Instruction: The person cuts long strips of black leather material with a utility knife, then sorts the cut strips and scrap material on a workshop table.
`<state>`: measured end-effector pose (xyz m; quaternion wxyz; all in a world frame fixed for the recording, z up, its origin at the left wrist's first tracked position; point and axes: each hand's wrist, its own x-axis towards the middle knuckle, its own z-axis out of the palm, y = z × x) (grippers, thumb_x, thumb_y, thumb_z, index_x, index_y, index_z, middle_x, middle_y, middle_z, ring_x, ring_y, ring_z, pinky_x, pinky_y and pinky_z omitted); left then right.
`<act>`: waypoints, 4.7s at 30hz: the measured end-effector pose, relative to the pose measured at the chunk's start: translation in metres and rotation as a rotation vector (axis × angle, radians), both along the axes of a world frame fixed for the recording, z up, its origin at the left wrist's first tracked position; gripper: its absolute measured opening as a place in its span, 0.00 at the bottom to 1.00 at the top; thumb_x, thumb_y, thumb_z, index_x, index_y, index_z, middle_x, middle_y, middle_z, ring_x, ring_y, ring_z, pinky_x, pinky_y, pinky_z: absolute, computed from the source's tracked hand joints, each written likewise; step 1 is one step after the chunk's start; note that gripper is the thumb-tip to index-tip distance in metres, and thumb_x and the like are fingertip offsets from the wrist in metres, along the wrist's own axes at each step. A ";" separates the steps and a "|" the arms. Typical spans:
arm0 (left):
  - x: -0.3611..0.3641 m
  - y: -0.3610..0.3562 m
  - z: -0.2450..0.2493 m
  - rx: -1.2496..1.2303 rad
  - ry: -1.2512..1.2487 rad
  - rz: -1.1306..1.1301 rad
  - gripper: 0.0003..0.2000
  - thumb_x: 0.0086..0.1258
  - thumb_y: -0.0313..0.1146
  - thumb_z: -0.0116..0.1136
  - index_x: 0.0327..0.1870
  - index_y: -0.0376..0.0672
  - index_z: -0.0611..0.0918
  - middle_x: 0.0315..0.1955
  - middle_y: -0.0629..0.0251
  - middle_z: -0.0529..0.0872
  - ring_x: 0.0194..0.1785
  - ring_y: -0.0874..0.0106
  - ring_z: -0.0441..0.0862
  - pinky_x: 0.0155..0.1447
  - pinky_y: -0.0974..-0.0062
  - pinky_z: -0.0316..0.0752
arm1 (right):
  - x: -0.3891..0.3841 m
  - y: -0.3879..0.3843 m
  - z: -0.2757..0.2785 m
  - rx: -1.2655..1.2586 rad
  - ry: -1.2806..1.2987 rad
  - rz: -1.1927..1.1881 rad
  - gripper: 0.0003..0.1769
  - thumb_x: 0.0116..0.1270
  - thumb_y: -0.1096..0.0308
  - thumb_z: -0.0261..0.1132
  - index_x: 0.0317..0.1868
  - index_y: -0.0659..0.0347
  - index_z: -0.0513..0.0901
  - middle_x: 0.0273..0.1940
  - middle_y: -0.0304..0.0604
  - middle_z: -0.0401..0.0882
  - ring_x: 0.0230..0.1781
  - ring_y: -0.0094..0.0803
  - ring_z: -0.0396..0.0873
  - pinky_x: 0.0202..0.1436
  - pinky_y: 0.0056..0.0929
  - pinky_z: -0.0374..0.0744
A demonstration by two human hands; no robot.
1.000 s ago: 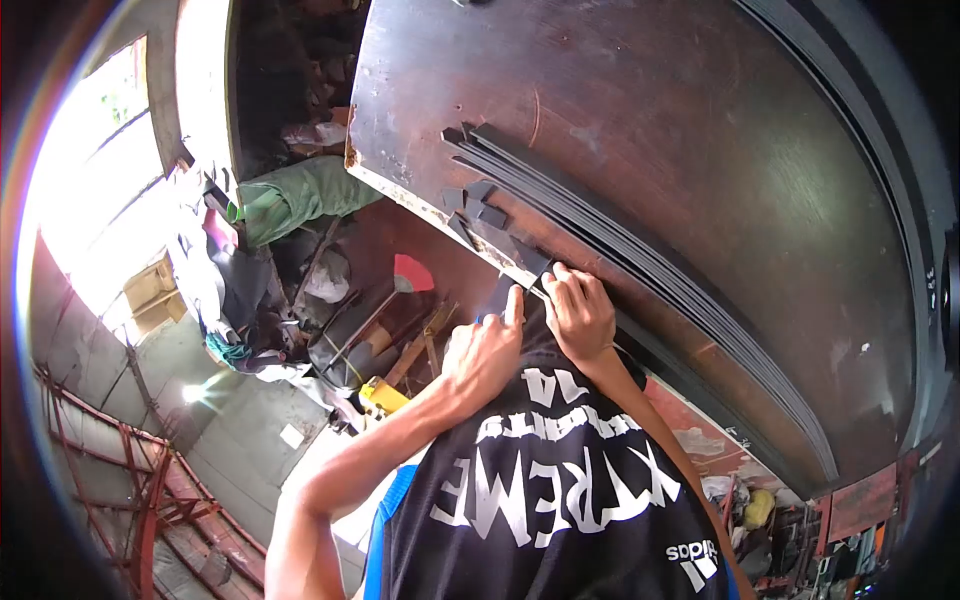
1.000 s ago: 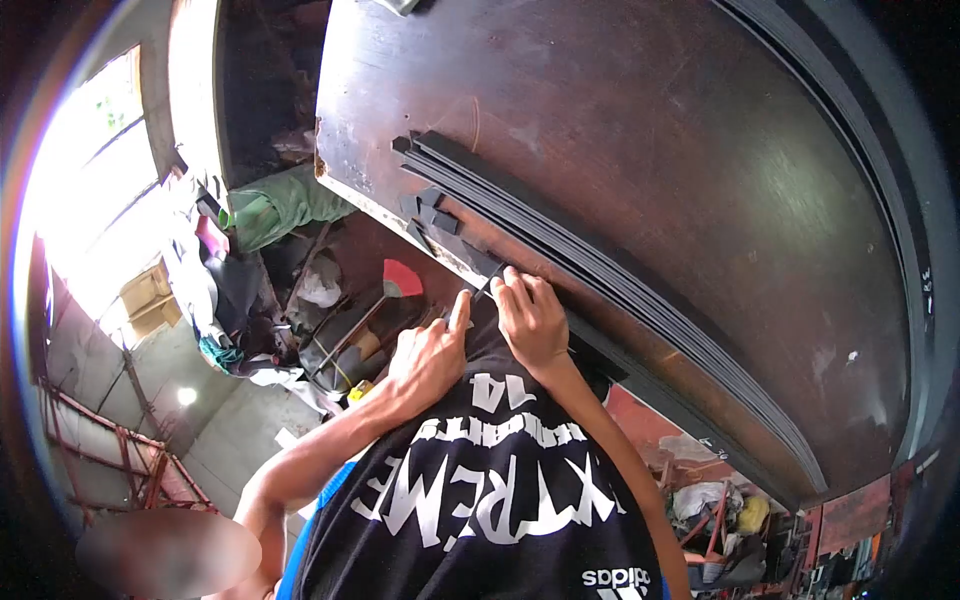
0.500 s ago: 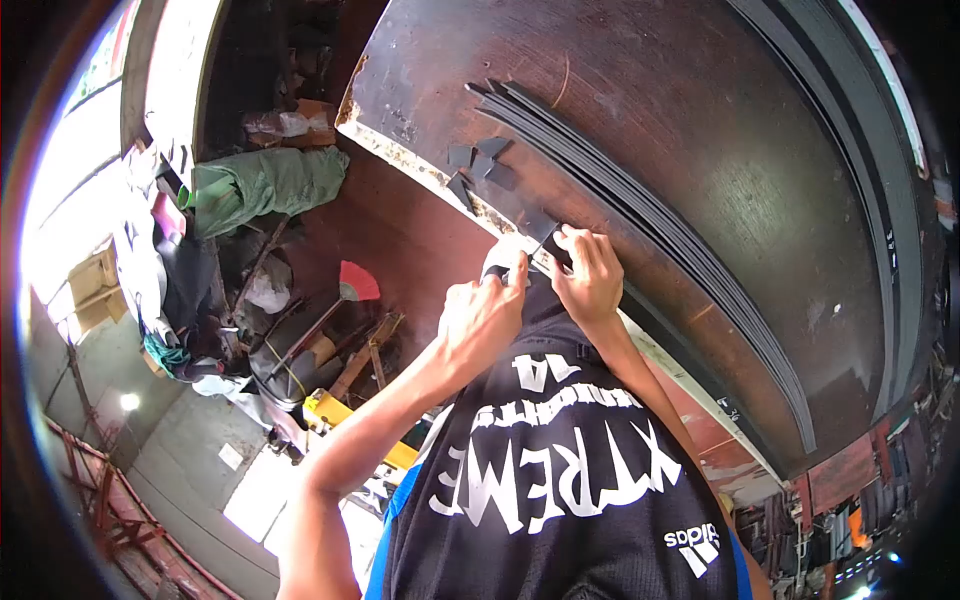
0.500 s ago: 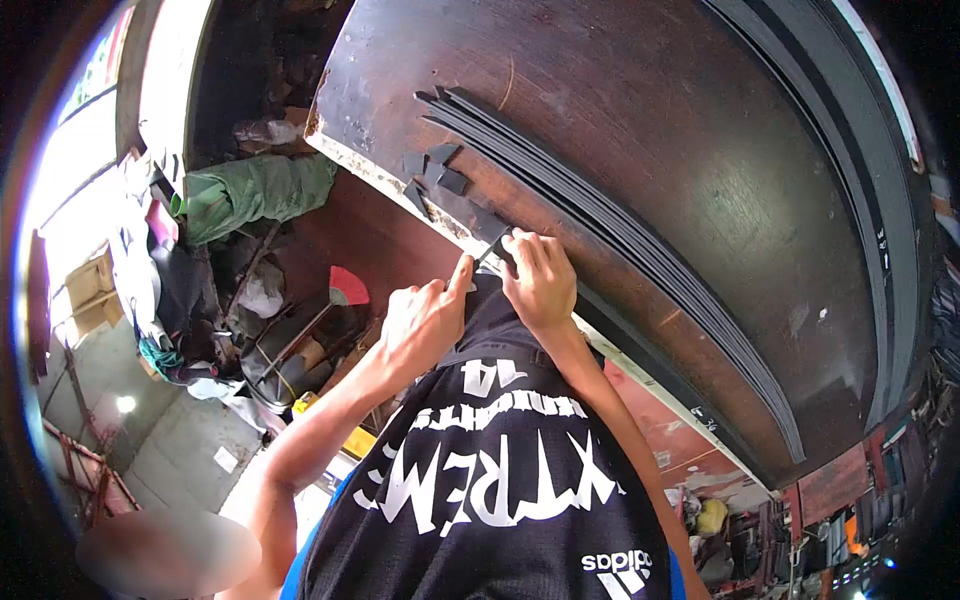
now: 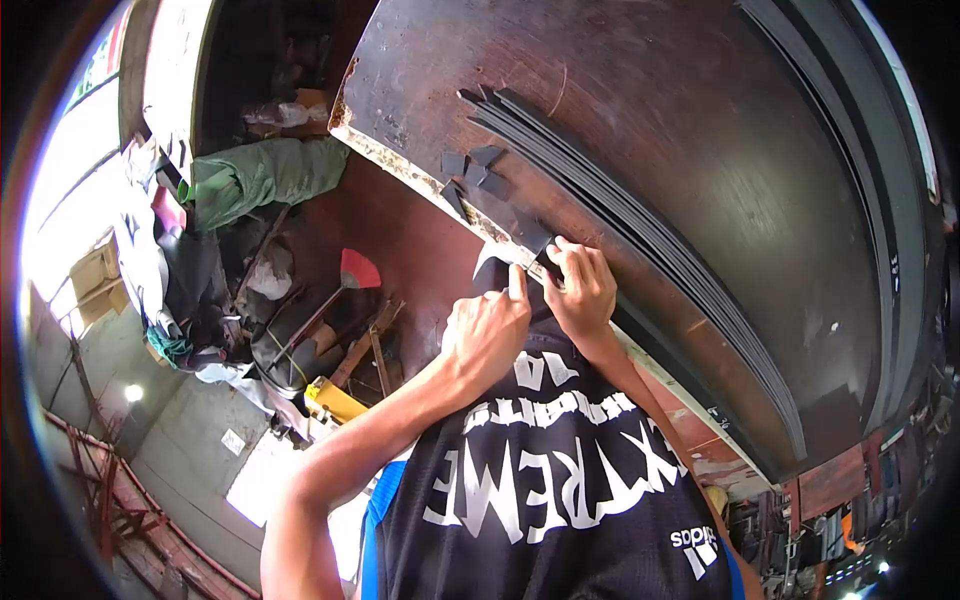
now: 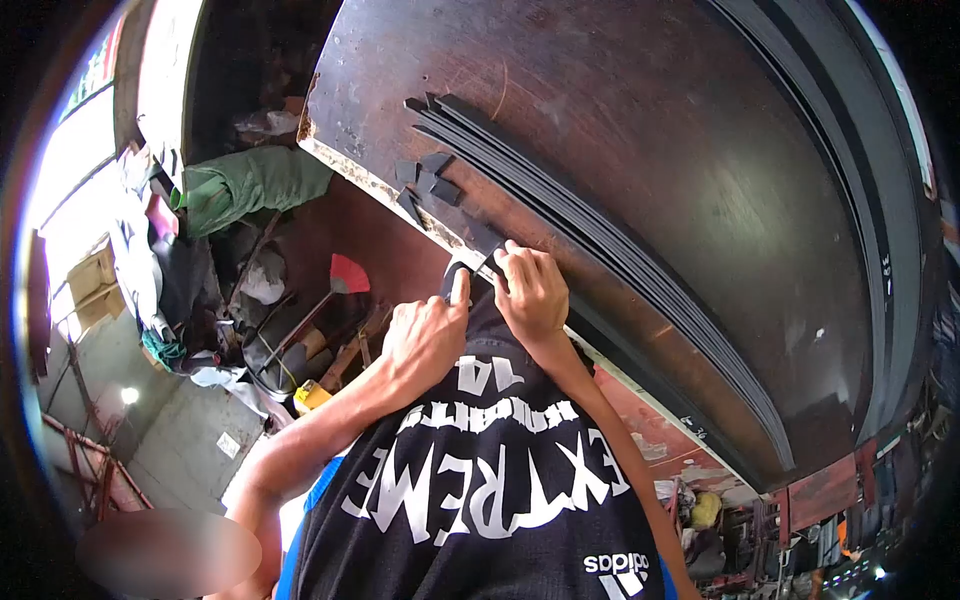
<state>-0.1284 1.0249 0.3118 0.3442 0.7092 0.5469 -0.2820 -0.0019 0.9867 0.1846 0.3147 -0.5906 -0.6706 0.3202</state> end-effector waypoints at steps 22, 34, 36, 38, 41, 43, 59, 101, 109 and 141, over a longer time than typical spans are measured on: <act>-0.060 -0.090 -0.072 0.486 -0.268 0.098 0.29 0.67 0.29 0.59 0.71 0.44 0.70 0.23 0.61 0.79 0.23 0.63 0.84 0.22 0.63 0.78 | -0.006 -0.004 0.000 0.021 -0.055 -0.015 0.22 0.44 0.77 0.75 0.42 0.59 0.78 0.42 0.42 0.83 0.41 0.43 0.81 0.46 0.38 0.80; -0.036 -0.040 -0.018 0.176 -0.143 0.044 0.26 0.60 0.23 0.54 0.62 0.25 0.70 0.19 0.49 0.83 0.23 0.55 0.85 0.26 0.60 0.79 | -0.006 -0.003 -0.001 0.056 -0.043 -0.033 0.20 0.46 0.78 0.73 0.41 0.59 0.78 0.42 0.42 0.83 0.41 0.43 0.81 0.45 0.38 0.80; -0.032 -0.036 -0.016 0.181 -0.136 0.001 0.23 0.60 0.24 0.54 0.57 0.20 0.71 0.18 0.51 0.83 0.22 0.59 0.85 0.25 0.64 0.78 | -0.005 -0.002 -0.001 0.046 -0.035 -0.034 0.20 0.45 0.78 0.73 0.41 0.59 0.78 0.42 0.42 0.83 0.41 0.43 0.81 0.45 0.38 0.80; -0.027 -0.033 -0.014 0.222 -0.143 -0.009 0.21 0.60 0.24 0.54 0.55 0.21 0.71 0.17 0.53 0.83 0.23 0.59 0.85 0.25 0.65 0.78 | -0.004 -0.003 -0.003 0.030 -0.027 -0.027 0.20 0.45 0.78 0.74 0.41 0.59 0.78 0.42 0.42 0.83 0.41 0.43 0.81 0.45 0.37 0.80; -0.020 -0.027 -0.011 0.144 -0.100 0.005 0.24 0.62 0.24 0.54 0.59 0.19 0.70 0.19 0.52 0.83 0.23 0.60 0.85 0.25 0.65 0.79 | -0.003 -0.004 -0.006 0.045 -0.007 -0.022 0.21 0.44 0.78 0.74 0.41 0.59 0.78 0.42 0.42 0.83 0.41 0.43 0.81 0.45 0.37 0.80; -0.023 -0.040 -0.022 0.159 -0.085 -0.030 0.26 0.62 0.25 0.54 0.61 0.19 0.68 0.20 0.51 0.83 0.23 0.61 0.85 0.24 0.65 0.79 | -0.003 -0.003 -0.005 0.013 -0.037 -0.009 0.22 0.43 0.78 0.74 0.41 0.59 0.78 0.41 0.42 0.82 0.40 0.42 0.80 0.45 0.37 0.80; -0.096 -0.009 -0.033 0.323 -0.258 0.142 0.14 0.69 0.31 0.53 0.55 0.44 0.78 0.18 0.51 0.82 0.21 0.54 0.83 0.25 0.57 0.77 | -0.009 -0.007 -0.007 0.063 -0.155 -0.045 0.24 0.49 0.73 0.73 0.49 0.60 0.78 0.44 0.45 0.79 0.44 0.45 0.78 0.48 0.40 0.78; -0.021 -0.010 -0.012 0.183 0.001 -0.129 0.25 0.66 0.30 0.53 0.66 0.41 0.71 0.22 0.50 0.85 0.22 0.55 0.85 0.26 0.59 0.76 | 0.003 -0.010 0.000 -0.104 -0.195 0.055 0.30 0.51 0.66 0.74 0.54 0.64 0.75 0.49 0.47 0.74 0.48 0.43 0.76 0.54 0.36 0.75; -0.011 -0.003 -0.012 0.117 0.048 -0.164 0.24 0.67 0.31 0.53 0.65 0.35 0.72 0.22 0.50 0.86 0.22 0.57 0.85 0.27 0.59 0.76 | 0.005 -0.009 -0.002 -0.095 -0.173 0.083 0.33 0.50 0.66 0.75 0.57 0.67 0.75 0.51 0.50 0.76 0.49 0.44 0.77 0.55 0.37 0.77; -0.009 -0.001 -0.008 0.093 0.050 -0.083 0.28 0.64 0.28 0.51 0.68 0.36 0.69 0.21 0.51 0.84 0.22 0.54 0.84 0.27 0.59 0.75 | 0.000 -0.007 -0.006 -0.073 -0.296 0.107 0.32 0.50 0.62 0.75 0.55 0.66 0.77 0.49 0.47 0.76 0.45 0.41 0.77 0.51 0.35 0.77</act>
